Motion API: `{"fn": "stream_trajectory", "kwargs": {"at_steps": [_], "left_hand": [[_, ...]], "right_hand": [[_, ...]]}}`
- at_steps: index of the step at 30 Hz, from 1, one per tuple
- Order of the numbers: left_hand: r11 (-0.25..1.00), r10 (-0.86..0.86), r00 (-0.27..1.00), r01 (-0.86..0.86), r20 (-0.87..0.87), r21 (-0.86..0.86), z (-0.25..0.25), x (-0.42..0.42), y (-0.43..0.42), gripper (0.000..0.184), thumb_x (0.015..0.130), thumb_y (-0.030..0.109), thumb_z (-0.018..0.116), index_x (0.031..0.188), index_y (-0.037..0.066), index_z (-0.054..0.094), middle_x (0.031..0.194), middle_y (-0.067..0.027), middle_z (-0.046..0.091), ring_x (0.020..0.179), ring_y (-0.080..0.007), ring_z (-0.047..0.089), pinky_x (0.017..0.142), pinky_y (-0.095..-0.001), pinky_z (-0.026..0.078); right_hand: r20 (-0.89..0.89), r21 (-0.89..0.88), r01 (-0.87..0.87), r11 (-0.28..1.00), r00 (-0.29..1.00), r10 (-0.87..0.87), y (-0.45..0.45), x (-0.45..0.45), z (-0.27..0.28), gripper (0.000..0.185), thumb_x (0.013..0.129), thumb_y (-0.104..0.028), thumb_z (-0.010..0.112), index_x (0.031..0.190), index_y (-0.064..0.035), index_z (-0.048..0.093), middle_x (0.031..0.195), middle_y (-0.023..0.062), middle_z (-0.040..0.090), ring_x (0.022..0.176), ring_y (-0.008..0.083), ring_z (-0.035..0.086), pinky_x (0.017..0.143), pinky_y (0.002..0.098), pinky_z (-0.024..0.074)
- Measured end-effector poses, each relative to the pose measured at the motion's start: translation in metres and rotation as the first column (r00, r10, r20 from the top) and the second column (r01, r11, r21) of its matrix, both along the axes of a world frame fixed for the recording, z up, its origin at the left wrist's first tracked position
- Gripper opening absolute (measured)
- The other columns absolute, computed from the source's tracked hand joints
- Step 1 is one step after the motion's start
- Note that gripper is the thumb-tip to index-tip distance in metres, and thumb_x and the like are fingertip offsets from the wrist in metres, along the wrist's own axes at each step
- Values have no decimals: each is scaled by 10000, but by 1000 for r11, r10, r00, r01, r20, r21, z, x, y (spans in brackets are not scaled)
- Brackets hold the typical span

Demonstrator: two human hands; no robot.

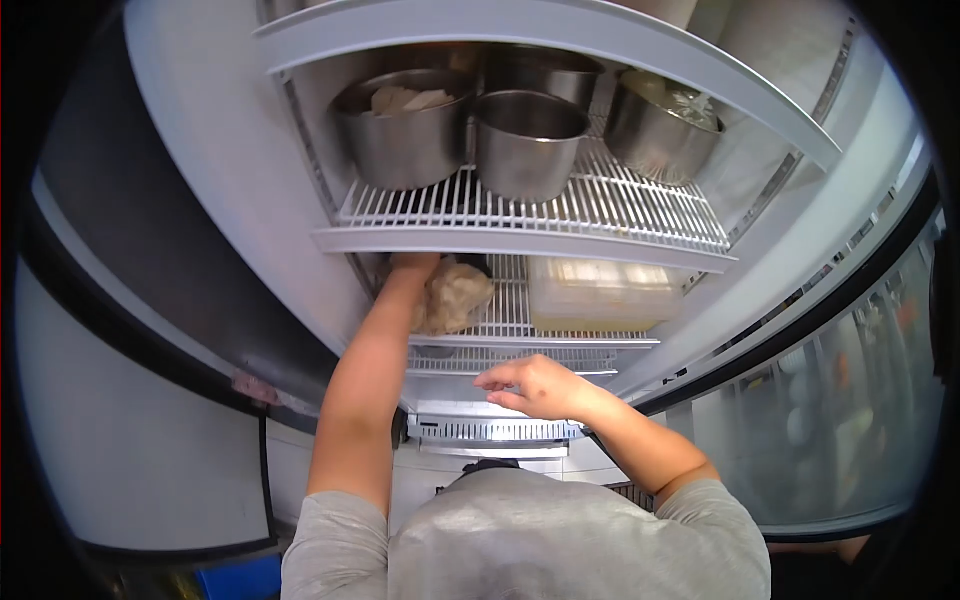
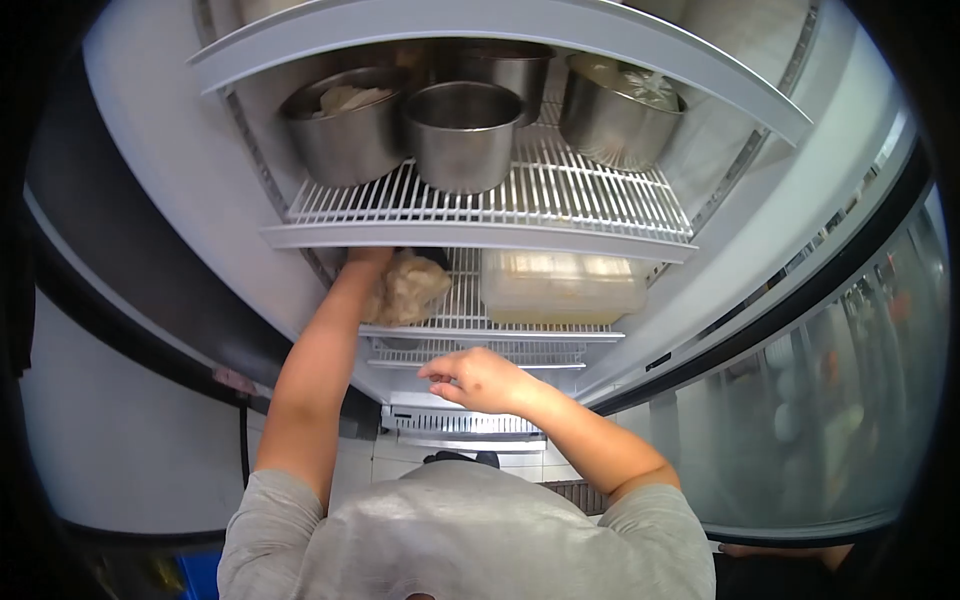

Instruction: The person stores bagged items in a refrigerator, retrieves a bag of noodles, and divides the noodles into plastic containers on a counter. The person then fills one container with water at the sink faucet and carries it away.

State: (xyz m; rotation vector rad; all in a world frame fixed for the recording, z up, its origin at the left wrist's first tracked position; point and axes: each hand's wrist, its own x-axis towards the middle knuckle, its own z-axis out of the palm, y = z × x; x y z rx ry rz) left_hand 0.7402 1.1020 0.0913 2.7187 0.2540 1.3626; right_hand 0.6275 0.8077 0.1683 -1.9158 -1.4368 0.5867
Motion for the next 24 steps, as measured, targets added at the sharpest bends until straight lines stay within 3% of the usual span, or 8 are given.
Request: {"fn": "stream_trajectory", "kwargs": {"at_steps": [2, 4, 6, 8, 12, 15, 17, 24], "left_hand": [[786, -211, 945, 316, 251, -532, 2, 4, 0, 348, 873, 266, 479, 1147, 55, 508, 1141, -131, 550, 1079, -286, 503, 950, -413, 379], [235, -210, 825, 563, 524, -792, 17, -11, -6, 322, 882, 264, 468, 1127, 59, 516, 1115, -112, 559, 1054, -262, 514, 938, -399, 391], [-391, -8, 705, 651, 709, -651, 30, -27, -8, 300, 891, 261, 457, 1106, 63, 524, 1089, -94, 568, 1030, -238, 525, 927, -384, 404], [-520, 70, 539, 738, 839, -431, 63, -58, -28, 244, 903, 219, 450, 1066, 57, 534, 1058, -81, 575, 983, -211, 543, 901, -355, 427], [-637, 146, 533, 695, 834, -333, 83, -123, -58, 203, 897, 147, 476, 1039, 15, 535, 1012, -78, 585, 946, -193, 548, 882, -333, 420], [-636, 98, 601, 651, 793, -415, 67, -174, -74, 182, 890, 134, 501, 1008, 3, 548, 995, -72, 585, 924, -185, 546, 852, -317, 412], [-576, 52, 683, 616, 728, -537, 69, -210, -90, 181, 901, 160, 499, 952, -1, 565, 920, -71, 598, 873, -184, 571, 819, -312, 431], [-304, -48, 896, 409, 442, -861, 19, -332, -71, 71, 877, 118, 530, 861, 55, 556, 765, 24, 534, 712, -64, 480, 670, -220, 362]], "right_hand": [[-13, 74, 90, 993, 996, -89, -8, 12, -1, 275, 839, -201, 574, 1074, -59, 598, 1033, 137, 630, 936, 282, 615, 818, 354, 493], [-11, 215, 180, 960, 983, -182, -7, 31, 1, 289, 837, -209, 560, 1083, -59, 590, 1022, 160, 626, 891, 309, 620, 801, 359, 486], [38, 251, 360, 899, 924, -380, 8, 53, 17, 284, 845, -193, 533, 1078, -40, 586, 1031, 164, 622, 941, 304, 602, 826, 374, 475], [-30, 94, 525, 846, 851, -525, 32, 97, 11, 296, 851, -210, 554, 1096, -44, 568, 1097, 160, 596, 1030, 237, 570, 875, 355, 460], [486, 233, 562, 794, 640, -595, 79, 153, 9, 315, 885, -256, 502, 1144, -76, 514, 1135, 129, 560, 1034, 259, 548, 832, 402, 493], [-199, 221, 581, 783, 813, -547, 121, 163, 6, 316, 890, -260, 493, 1152, -84, 503, 1141, 122, 552, 1038, 266, 543, 819, 413, 501], [-732, 184, 636, 750, 598, -328, 151, 163, 1, 316, 893, -263, 487, 1157, -90, 496, 1144, 117, 547, 1040, 271, 540, 811, 421, 506], [-929, 141, 702, 698, 338, -152, 190, 138, -7, 317, 905, -271, 464, 1177, -108, 470, 1156, 101, 528, 1047, 287, 528, 781, 449, 524]]}}
